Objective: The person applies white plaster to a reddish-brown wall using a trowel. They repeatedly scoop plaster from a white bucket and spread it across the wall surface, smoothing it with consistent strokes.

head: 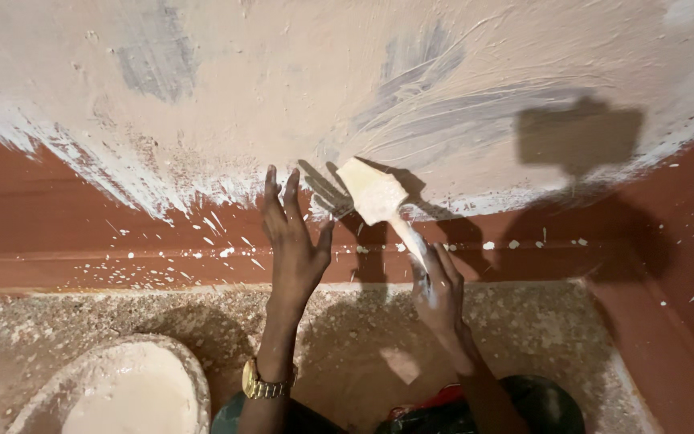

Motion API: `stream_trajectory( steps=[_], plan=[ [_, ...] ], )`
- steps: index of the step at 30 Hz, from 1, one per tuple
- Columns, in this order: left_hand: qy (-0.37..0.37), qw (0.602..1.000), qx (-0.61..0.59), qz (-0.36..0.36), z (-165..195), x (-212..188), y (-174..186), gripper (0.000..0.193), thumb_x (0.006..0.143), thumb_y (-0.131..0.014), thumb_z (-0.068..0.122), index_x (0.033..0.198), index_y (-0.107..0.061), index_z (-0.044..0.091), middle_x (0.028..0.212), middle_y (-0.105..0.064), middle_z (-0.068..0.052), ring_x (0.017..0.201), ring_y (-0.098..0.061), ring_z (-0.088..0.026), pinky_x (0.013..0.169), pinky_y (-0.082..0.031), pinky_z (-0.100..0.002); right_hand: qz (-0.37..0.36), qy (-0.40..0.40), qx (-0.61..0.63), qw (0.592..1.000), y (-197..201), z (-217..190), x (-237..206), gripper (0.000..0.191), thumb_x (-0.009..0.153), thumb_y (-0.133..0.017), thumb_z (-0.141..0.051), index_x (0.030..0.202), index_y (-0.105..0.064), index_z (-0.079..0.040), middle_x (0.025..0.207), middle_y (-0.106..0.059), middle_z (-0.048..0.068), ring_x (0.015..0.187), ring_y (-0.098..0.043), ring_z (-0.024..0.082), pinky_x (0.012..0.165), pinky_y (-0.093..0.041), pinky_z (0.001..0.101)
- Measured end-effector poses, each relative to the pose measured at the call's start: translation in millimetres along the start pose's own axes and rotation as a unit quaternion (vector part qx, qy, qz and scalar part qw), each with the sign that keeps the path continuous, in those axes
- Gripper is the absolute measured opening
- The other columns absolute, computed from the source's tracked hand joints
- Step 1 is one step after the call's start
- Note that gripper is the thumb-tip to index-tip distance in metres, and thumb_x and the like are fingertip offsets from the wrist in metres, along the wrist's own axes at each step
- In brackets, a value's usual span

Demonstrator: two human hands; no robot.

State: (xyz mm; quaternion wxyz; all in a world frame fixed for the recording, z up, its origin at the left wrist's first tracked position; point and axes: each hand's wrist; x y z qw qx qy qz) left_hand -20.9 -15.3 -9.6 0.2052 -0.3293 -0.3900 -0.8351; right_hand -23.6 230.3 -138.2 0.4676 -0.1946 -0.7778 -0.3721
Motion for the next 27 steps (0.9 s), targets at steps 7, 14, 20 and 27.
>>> stream_trajectory(
  steps=[7, 14, 20, 27],
  plan=[
    [0.023, 0.999, -0.037, -0.020, 6, 1, -1, 0.097, 0.081, -0.081, 0.008, 0.159, -0.023, 0.011, 0.166, -0.008, -0.027, 0.152, -0.018, -0.048, 0.121, -0.025, -0.062, 0.116, -0.168, 0.060, 0.977, 47, 32, 37, 0.045, 0.093, -0.064, 0.004, 0.138, -0.058, 0.007, 0.124, -0.065, 0.032, 0.102, -0.073, 0.039, 0.067, -0.067, 0.0384],
    [0.010, 0.998, -0.052, -0.022, 15, 1, -3, 0.094, 0.080, -0.082, 0.006, 0.157, -0.028, 0.010, 0.165, -0.015, -0.027, 0.153, -0.022, -0.048, 0.120, -0.027, -0.061, 0.220, -0.213, 0.083, 0.948, 77, 44, 43, 0.040, 0.096, -0.065, 0.003, 0.136, -0.058, 0.007, 0.125, -0.065, 0.033, 0.104, -0.073, 0.039, 0.070, -0.067, 0.0387],
    [0.017, 0.998, -0.048, -0.023, 8, 0, -6, 0.094, 0.081, -0.083, 0.009, 0.157, -0.027, 0.009, 0.165, -0.014, -0.028, 0.151, -0.023, -0.050, 0.119, -0.031, -0.061, 0.108, -0.105, 0.068, 0.986, 35, 39, 26, 0.036, 0.099, -0.065, 0.002, 0.134, -0.059, 0.008, 0.127, -0.064, 0.033, 0.105, -0.073, 0.039, 0.073, -0.068, 0.0390],
    [0.051, 0.997, -0.022, -0.045, 0, 2, -10, 0.098, 0.079, -0.084, 0.013, 0.157, -0.024, 0.009, 0.165, -0.010, -0.028, 0.150, -0.019, -0.051, 0.119, -0.025, -0.065, -0.028, 0.012, 0.017, 0.999, 8, 11, 3, 0.045, 0.088, -0.067, 0.003, 0.132, -0.060, 0.012, 0.128, -0.060, 0.039, 0.107, -0.069, 0.045, 0.070, -0.067, 0.0405]
  ],
)
Point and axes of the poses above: each hand's wrist, its own x-axis towards the middle knuckle, its own y-axis out of the back of the hand, z = x × y
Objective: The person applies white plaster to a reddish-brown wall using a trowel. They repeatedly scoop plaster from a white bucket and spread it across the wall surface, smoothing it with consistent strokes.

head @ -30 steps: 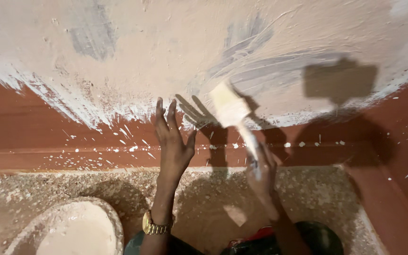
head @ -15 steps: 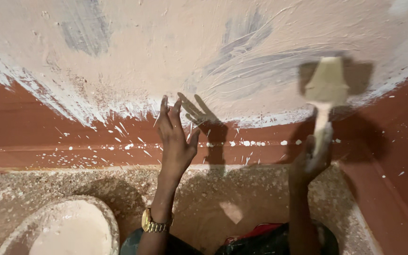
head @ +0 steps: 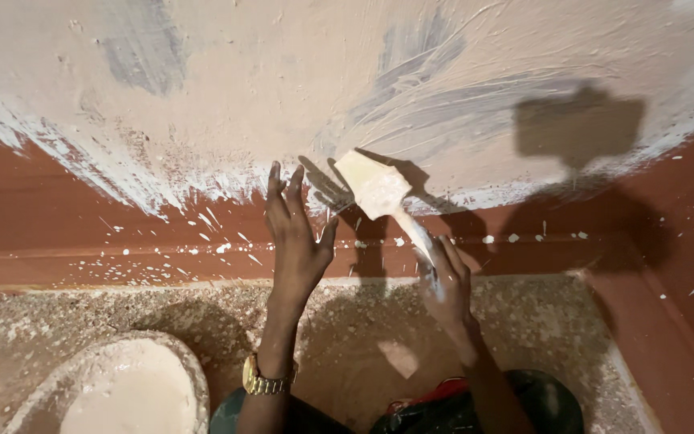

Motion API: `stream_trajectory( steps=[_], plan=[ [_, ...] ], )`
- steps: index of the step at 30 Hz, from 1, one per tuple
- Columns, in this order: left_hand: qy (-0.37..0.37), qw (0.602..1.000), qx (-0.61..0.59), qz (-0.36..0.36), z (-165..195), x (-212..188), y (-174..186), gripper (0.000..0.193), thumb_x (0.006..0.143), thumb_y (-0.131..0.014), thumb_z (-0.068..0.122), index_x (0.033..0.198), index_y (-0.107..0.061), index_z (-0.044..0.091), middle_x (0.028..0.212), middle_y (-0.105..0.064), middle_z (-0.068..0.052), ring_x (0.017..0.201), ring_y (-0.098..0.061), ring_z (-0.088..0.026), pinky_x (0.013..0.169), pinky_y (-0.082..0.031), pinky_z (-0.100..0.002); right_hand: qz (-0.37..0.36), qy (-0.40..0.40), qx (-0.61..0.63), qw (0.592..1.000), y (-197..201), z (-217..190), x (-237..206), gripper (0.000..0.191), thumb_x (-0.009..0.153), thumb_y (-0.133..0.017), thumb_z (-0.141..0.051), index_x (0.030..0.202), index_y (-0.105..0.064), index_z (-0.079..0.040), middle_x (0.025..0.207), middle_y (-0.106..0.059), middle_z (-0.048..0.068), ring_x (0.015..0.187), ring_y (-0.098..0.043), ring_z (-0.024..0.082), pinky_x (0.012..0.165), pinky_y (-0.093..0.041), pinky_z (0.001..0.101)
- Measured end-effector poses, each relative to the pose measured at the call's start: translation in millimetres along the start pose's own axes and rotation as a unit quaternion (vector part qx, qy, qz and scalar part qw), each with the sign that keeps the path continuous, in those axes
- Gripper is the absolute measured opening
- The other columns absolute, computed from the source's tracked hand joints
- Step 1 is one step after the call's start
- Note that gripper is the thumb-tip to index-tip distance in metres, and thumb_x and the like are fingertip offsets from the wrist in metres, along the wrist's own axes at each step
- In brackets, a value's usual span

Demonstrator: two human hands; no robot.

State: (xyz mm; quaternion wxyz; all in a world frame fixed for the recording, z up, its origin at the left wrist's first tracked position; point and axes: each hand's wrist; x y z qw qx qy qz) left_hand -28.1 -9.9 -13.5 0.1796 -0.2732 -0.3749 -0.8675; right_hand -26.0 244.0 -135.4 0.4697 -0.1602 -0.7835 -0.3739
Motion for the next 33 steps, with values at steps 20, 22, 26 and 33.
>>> stream_trajectory(
  steps=[20, 22, 26, 33],
  plan=[
    [-0.020, 0.999, -0.026, -0.004, 7, -2, 3, 0.097, 0.080, -0.083, 0.010, 0.158, -0.024, 0.010, 0.165, -0.012, -0.027, 0.152, -0.020, -0.049, 0.121, -0.025, -0.064, 0.169, -0.093, 0.051, 0.980, 38, 17, 29, 0.034, 0.109, -0.056, -0.002, 0.141, -0.056, 0.007, 0.129, -0.066, 0.028, 0.114, -0.072, 0.034, 0.090, -0.065, 0.0377],
    [-0.007, 0.999, -0.038, -0.006, 7, -2, 4, 0.096, 0.082, -0.082, 0.012, 0.158, -0.024, 0.011, 0.166, -0.011, -0.027, 0.152, -0.019, -0.049, 0.120, -0.027, -0.062, 0.130, -0.077, 0.055, 0.987, 21, 6, 20, 0.032, 0.106, -0.058, 0.003, 0.138, -0.057, 0.008, 0.126, -0.066, 0.029, 0.113, -0.072, 0.037, 0.088, -0.065, 0.0385],
    [-0.024, 1.000, -0.013, 0.006, 5, -3, 3, 0.098, 0.082, -0.083, 0.012, 0.159, -0.023, 0.010, 0.166, -0.012, -0.026, 0.153, -0.020, -0.046, 0.121, -0.025, -0.063, 0.075, -0.036, 0.025, 0.996, -7, -12, 12, 0.038, 0.097, -0.063, 0.006, 0.134, -0.058, 0.011, 0.124, -0.065, 0.033, 0.106, -0.072, 0.041, 0.080, -0.068, 0.0399],
    [-0.029, 0.999, 0.033, -0.008, 4, -1, -7, 0.111, 0.070, -0.087, 0.008, 0.160, -0.022, 0.015, 0.169, -0.011, -0.020, 0.154, -0.021, -0.040, 0.122, -0.025, -0.061, 0.025, -0.088, 0.028, 0.995, 8, -1, 12, 0.037, 0.096, -0.066, 0.002, 0.132, -0.060, 0.011, 0.122, -0.066, 0.033, 0.101, -0.073, 0.039, 0.067, -0.065, 0.0328]
  ],
)
Point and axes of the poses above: each hand's wrist, its own x-axis towards the middle knuckle, its own y-axis out of the back of the hand, z = x × y
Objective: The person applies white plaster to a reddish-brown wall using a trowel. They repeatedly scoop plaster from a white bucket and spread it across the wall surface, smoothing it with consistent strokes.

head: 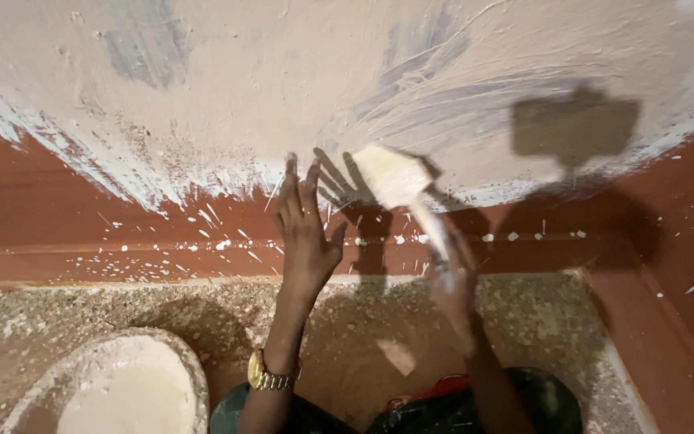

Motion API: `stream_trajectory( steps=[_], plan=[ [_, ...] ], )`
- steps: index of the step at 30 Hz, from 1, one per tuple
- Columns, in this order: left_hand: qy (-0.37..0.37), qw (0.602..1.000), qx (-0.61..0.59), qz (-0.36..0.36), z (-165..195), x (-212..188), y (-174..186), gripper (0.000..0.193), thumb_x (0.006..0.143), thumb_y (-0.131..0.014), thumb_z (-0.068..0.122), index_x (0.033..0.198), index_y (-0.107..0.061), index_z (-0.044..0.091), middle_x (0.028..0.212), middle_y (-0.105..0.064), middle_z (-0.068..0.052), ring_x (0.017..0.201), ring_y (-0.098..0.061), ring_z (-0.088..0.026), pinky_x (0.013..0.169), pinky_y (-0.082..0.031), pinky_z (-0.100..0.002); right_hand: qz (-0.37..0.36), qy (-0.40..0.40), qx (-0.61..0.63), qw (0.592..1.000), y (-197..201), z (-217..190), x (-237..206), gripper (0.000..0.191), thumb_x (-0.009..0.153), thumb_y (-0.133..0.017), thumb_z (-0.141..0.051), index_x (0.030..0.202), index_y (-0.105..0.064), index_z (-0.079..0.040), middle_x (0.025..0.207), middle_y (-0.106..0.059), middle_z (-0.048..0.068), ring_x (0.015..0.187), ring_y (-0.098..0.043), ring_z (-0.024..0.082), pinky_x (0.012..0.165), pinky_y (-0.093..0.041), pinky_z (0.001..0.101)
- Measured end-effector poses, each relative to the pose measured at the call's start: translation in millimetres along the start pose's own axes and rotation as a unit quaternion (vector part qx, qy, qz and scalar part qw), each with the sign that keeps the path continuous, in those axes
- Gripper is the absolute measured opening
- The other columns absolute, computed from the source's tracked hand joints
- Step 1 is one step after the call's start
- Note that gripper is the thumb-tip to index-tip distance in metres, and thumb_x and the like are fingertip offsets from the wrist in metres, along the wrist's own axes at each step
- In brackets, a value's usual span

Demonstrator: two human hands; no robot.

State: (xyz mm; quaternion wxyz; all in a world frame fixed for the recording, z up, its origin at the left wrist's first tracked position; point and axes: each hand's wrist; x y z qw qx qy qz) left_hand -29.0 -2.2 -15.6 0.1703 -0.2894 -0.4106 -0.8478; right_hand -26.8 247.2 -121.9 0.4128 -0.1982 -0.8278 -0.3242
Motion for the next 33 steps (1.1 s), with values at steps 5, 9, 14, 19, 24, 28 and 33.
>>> stream_trajectory(
  steps=[5, 9, 14, 19, 24, 28, 33],
  plan=[
    [0.006, 0.999, 0.015, -0.032, 0, 1, -4, 0.111, 0.069, -0.089, 0.009, 0.159, -0.024, 0.021, 0.169, -0.009, -0.016, 0.154, -0.019, -0.040, 0.121, -0.024, -0.064, 0.177, -0.095, 0.136, 0.970, 35, 19, 23, 0.033, 0.115, -0.059, -0.013, 0.145, -0.057, 0.002, 0.133, -0.071, 0.020, 0.110, -0.075, 0.025, 0.093, -0.063, 0.0315],
    [0.012, 0.999, 0.000, -0.035, 2, 1, -7, 0.109, 0.070, -0.089, 0.010, 0.157, -0.025, 0.021, 0.168, -0.008, -0.018, 0.153, -0.018, -0.041, 0.121, -0.023, -0.066, 0.250, -0.192, 0.090, 0.945, 61, 19, 36, 0.046, 0.106, -0.057, -0.023, 0.148, -0.052, -0.002, 0.133, -0.067, 0.018, 0.098, -0.069, 0.023, 0.074, -0.055, 0.0303],
    [0.009, 1.000, -0.007, -0.028, 3, 2, -7, 0.108, 0.071, -0.088, 0.011, 0.158, -0.025, 0.019, 0.168, -0.008, -0.019, 0.154, -0.018, -0.042, 0.121, -0.022, -0.066, 0.225, -0.135, 0.143, 0.954, 49, 13, 32, 0.049, 0.110, -0.056, -0.022, 0.153, -0.044, -0.002, 0.142, -0.060, 0.022, 0.115, -0.065, 0.027, 0.090, -0.054, 0.0355],
    [0.006, 0.999, -0.033, -0.001, 0, -1, -1, 0.099, 0.079, -0.082, 0.009, 0.159, -0.023, 0.016, 0.170, -0.009, -0.019, 0.156, -0.018, -0.042, 0.122, -0.024, -0.063, 0.053, 0.014, 0.056, 0.997, 6, 9, 6, 0.041, 0.108, -0.059, -0.005, 0.146, -0.051, 0.005, 0.141, -0.059, 0.030, 0.128, -0.063, 0.038, 0.092, -0.061, 0.0394],
    [-0.014, 1.000, -0.013, 0.015, -3, 0, 0, 0.094, 0.081, -0.072, -0.001, 0.160, -0.024, 0.013, 0.170, -0.009, -0.019, 0.156, -0.018, -0.041, 0.125, -0.022, -0.065, -0.085, 0.042, -0.010, 0.995, -7, 4, -4, 0.038, 0.100, -0.068, -0.004, 0.136, -0.061, 0.003, 0.135, -0.061, 0.030, 0.115, -0.070, 0.034, 0.074, -0.069, 0.0357],
    [-0.017, 1.000, -0.009, 0.013, -2, -1, -1, 0.090, 0.084, -0.074, 0.004, 0.158, -0.024, 0.011, 0.168, -0.009, -0.021, 0.154, -0.019, -0.043, 0.121, -0.018, -0.068, -0.028, 0.024, 0.015, 0.999, 0, 15, 2, 0.040, 0.098, -0.067, -0.001, 0.136, -0.060, 0.007, 0.133, -0.061, 0.036, 0.109, -0.071, 0.038, 0.064, -0.067, 0.0326],
    [-0.006, 1.000, -0.008, -0.001, 2, -2, -1, 0.089, 0.083, -0.066, -0.005, 0.161, -0.025, 0.013, 0.171, -0.010, -0.019, 0.156, -0.023, -0.041, 0.121, -0.027, -0.059, 0.119, -0.097, 0.100, 0.983, 30, 23, 23, 0.039, 0.097, -0.067, -0.001, 0.135, -0.060, 0.007, 0.129, -0.063, 0.035, 0.102, -0.071, 0.035, 0.062, -0.066, 0.0318]
  ],
)
Point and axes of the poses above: each hand's wrist, its own x-axis towards the middle knuckle, its own y-axis out of the back of the hand, z = x × y
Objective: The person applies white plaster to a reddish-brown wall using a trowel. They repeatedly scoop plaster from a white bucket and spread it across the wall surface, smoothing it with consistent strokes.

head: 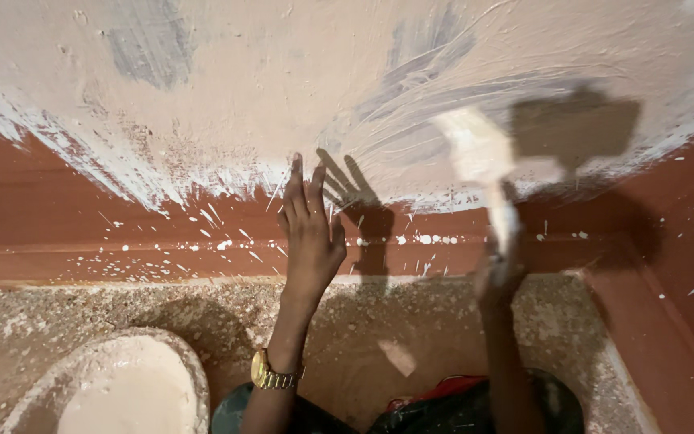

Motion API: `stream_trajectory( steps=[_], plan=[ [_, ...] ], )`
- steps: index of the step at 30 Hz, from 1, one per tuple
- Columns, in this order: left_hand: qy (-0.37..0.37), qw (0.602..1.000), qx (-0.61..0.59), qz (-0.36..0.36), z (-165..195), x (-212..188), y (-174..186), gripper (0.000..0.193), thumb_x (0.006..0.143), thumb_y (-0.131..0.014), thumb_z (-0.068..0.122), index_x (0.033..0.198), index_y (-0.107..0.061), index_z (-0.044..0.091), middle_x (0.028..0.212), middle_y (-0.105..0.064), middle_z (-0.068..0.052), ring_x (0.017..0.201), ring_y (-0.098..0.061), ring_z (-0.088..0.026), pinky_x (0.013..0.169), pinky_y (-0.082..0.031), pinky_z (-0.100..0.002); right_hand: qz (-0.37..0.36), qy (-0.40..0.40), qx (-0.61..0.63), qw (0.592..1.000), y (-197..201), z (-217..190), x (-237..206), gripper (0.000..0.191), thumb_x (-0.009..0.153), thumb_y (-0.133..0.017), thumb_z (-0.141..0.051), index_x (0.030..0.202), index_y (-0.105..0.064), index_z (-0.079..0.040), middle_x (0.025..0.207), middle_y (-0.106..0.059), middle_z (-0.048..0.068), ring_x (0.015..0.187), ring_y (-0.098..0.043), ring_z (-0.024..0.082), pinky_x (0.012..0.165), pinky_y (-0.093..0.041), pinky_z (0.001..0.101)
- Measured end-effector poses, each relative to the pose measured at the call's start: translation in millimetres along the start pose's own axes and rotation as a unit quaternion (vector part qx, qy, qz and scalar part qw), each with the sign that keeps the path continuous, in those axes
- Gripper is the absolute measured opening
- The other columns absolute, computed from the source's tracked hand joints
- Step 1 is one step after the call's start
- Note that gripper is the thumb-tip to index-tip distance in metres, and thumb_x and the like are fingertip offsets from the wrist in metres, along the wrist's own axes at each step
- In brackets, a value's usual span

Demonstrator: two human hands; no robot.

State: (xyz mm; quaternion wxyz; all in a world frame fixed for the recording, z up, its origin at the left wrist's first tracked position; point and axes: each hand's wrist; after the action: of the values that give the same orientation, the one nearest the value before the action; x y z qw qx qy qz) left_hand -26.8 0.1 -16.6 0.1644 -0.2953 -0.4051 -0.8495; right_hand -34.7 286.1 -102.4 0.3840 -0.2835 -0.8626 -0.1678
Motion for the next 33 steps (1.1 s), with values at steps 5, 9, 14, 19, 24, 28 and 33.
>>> stream_trajectory(
  steps=[5, 9, 14, 19, 24, 28, 33],
  plan=[
    [-0.004, 1.000, -0.001, -0.009, 3, 0, 0, 0.089, 0.080, -0.064, -0.007, 0.159, -0.026, 0.013, 0.170, -0.009, -0.020, 0.153, -0.023, -0.041, 0.120, -0.029, -0.059, 0.121, -0.097, 0.044, 0.987, 17, -13, 13, 0.039, 0.097, -0.068, -0.001, 0.135, -0.061, 0.008, 0.126, -0.064, 0.034, 0.095, -0.072, 0.032, 0.059, -0.065, 0.0309],
    [-0.010, 1.000, -0.010, -0.002, 3, 2, -1, 0.088, 0.080, -0.065, -0.006, 0.158, -0.027, 0.012, 0.168, -0.008, -0.020, 0.153, -0.022, -0.044, 0.120, -0.028, -0.060, 0.082, -0.036, 0.053, 0.995, 4, -18, 9, 0.039, 0.097, -0.068, -0.001, 0.134, -0.061, 0.008, 0.123, -0.066, 0.033, 0.089, -0.073, 0.030, 0.057, -0.064, 0.0302],
    [-0.003, 1.000, -0.012, 0.001, 1, 1, 1, 0.089, 0.080, -0.063, -0.008, 0.159, -0.025, 0.010, 0.170, -0.008, -0.020, 0.154, -0.022, -0.044, 0.121, -0.029, -0.061, -0.093, 0.095, -0.110, 0.985, -28, -25, -13, 0.039, 0.097, -0.068, -0.001, 0.134, -0.061, 0.009, 0.119, -0.067, 0.032, 0.082, -0.074, 0.027, 0.054, -0.063, 0.0293],
    [-0.008, 1.000, -0.015, 0.015, -3, 2, 4, 0.092, 0.079, -0.063, -0.008, 0.159, -0.023, 0.009, 0.169, -0.010, -0.021, 0.153, -0.019, -0.046, 0.123, -0.023, -0.063, -0.200, 0.184, -0.098, 0.957, -45, -34, -35, 0.037, 0.098, -0.068, -0.003, 0.134, -0.062, 0.006, 0.115, -0.068, 0.028, 0.087, -0.073, 0.029, 0.056, -0.064, 0.0279],
    [-0.012, 1.000, -0.011, 0.022, -2, 2, 5, 0.090, 0.081, -0.063, -0.008, 0.160, -0.024, 0.010, 0.170, -0.011, -0.020, 0.154, -0.021, -0.044, 0.125, -0.021, -0.064, -0.143, 0.118, -0.078, 0.980, -39, -19, -30, 0.035, 0.101, -0.066, 0.000, 0.135, -0.059, 0.005, 0.122, -0.067, 0.033, 0.086, -0.075, 0.030, 0.050, -0.062, 0.0261],
    [-0.021, 0.999, -0.023, 0.024, 0, 1, 6, 0.090, 0.080, -0.064, -0.008, 0.159, -0.025, 0.009, 0.170, -0.011, -0.020, 0.154, -0.022, -0.043, 0.125, -0.020, -0.064, -0.024, 0.027, -0.007, 0.999, -12, -1, -1, 0.034, 0.101, -0.066, -0.001, 0.135, -0.059, 0.004, 0.122, -0.067, 0.032, 0.088, -0.075, 0.030, 0.053, -0.063, 0.0269],
    [-0.002, 0.999, -0.038, 0.009, 3, 3, 7, 0.085, 0.082, -0.066, -0.006, 0.157, -0.028, 0.008, 0.169, -0.012, -0.020, 0.153, -0.022, -0.043, 0.123, -0.023, -0.064, 0.121, -0.102, 0.085, 0.984, 31, 7, 28, 0.034, 0.102, -0.065, -0.001, 0.135, -0.060, 0.004, 0.121, -0.068, 0.031, 0.090, -0.075, 0.030, 0.057, -0.064, 0.0279]
  ],
)
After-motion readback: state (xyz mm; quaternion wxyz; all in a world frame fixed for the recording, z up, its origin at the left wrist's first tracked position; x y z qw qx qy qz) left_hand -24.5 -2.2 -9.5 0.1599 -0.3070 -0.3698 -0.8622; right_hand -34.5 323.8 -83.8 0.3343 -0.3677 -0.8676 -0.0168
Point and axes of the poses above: each hand's wrist, its own x-axis towards the middle knuckle, its own y-axis out of the back of the hand, z = x × y
